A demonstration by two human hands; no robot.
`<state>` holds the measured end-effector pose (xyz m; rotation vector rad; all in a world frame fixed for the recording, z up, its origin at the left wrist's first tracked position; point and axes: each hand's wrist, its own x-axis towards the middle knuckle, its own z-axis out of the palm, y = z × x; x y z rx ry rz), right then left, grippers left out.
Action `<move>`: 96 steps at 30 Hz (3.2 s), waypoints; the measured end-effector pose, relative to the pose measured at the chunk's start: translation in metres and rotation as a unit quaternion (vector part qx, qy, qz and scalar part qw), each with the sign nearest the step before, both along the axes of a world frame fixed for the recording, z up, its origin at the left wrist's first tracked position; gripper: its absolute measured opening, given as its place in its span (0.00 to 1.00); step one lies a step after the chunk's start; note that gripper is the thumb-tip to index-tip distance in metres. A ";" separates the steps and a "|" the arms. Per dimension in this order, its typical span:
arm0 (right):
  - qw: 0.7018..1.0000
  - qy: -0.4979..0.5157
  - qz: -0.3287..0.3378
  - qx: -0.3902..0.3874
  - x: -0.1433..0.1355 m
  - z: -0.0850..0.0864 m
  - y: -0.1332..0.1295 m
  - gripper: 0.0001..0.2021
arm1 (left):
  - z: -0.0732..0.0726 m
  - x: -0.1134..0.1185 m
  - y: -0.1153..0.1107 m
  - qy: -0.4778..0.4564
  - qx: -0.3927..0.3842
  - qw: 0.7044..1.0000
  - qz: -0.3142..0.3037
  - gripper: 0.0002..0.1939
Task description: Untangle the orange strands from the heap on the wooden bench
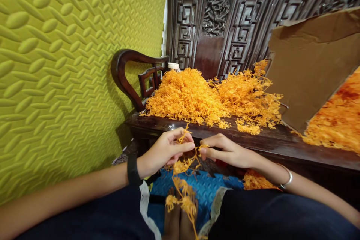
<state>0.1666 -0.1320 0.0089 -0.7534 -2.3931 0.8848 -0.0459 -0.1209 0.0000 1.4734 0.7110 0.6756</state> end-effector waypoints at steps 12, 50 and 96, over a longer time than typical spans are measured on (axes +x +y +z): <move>0.996 -0.043 0.074 -0.034 -0.007 0.014 -0.005 0.18 | 0.016 -0.006 -0.007 0.128 0.245 0.951 -0.138 0.12; 0.911 0.030 -0.372 0.173 0.058 -0.036 0.051 0.11 | -0.009 -0.003 0.016 -0.008 0.005 0.994 0.113 0.14; 0.980 0.132 -0.060 -0.139 -0.025 0.002 0.006 0.11 | -0.016 0.002 0.011 0.122 0.154 0.979 -0.059 0.17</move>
